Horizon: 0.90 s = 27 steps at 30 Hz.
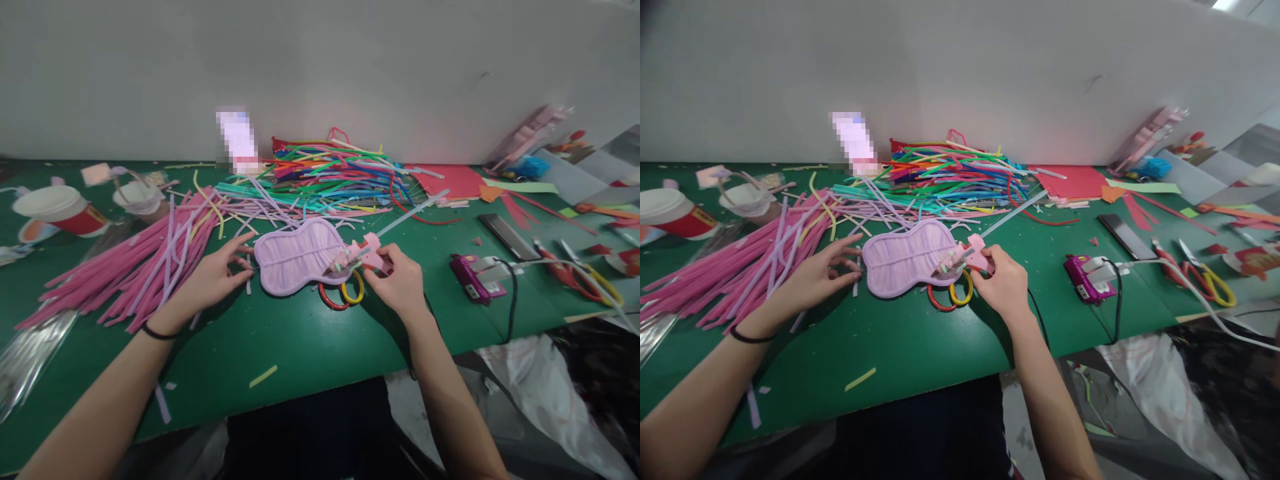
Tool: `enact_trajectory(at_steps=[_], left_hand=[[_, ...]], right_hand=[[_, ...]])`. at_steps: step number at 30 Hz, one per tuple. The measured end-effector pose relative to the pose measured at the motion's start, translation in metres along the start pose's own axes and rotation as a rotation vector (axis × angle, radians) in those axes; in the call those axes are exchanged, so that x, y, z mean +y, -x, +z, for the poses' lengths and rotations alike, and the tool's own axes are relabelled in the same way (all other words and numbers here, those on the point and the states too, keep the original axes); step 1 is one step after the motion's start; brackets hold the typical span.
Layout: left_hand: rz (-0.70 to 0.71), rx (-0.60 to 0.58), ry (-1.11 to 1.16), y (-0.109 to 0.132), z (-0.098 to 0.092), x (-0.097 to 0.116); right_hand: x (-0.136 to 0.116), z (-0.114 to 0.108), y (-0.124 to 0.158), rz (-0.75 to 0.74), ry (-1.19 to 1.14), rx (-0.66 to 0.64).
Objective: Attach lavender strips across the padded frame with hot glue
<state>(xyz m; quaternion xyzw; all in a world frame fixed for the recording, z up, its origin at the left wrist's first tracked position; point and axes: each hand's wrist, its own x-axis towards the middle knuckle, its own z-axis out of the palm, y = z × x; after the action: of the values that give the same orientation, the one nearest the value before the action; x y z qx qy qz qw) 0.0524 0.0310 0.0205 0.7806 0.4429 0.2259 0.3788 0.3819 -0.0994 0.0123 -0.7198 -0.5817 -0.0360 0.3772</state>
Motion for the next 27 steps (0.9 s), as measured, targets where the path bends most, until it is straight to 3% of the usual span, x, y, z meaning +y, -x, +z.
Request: enact_trajectory(at_steps=[4,7,11,18,21,23,25,27], left_hand=[[-0.115,-0.032,0.224,-0.007,0.001,0.007],[-0.191,-0.024,0.193,-0.021,0.004,0.014],[-0.151,-0.022,0.059,-0.045,0.009,0.021],[-0.156,-0.019,0.155,-0.075,-0.003,0.018],[-0.147,-0.098,0.153,-0.085,-0.017,0.015],[-0.113,-0.212,0.107,-0.094,-0.021,0.017],[0.019,-0.373,-0.067,-0.105,-0.019,0.023],[0.173,-0.428,-0.307,-0.119,-0.011,0.035]], right_hand=[[-0.002,0.000,-0.001,0.054,-0.014,0.002],[-0.003,0.001,-0.002,0.080,-0.047,0.001],[-0.001,0.004,-0.002,0.110,-0.102,0.023],[-0.005,0.004,-0.004,0.172,-0.271,0.065],[-0.008,0.004,-0.005,0.193,-0.340,0.084],[-0.010,0.005,-0.006,0.200,-0.376,0.092],[-0.012,0.005,-0.005,0.201,-0.395,0.084],[-0.015,0.006,-0.005,0.188,-0.392,0.060]])
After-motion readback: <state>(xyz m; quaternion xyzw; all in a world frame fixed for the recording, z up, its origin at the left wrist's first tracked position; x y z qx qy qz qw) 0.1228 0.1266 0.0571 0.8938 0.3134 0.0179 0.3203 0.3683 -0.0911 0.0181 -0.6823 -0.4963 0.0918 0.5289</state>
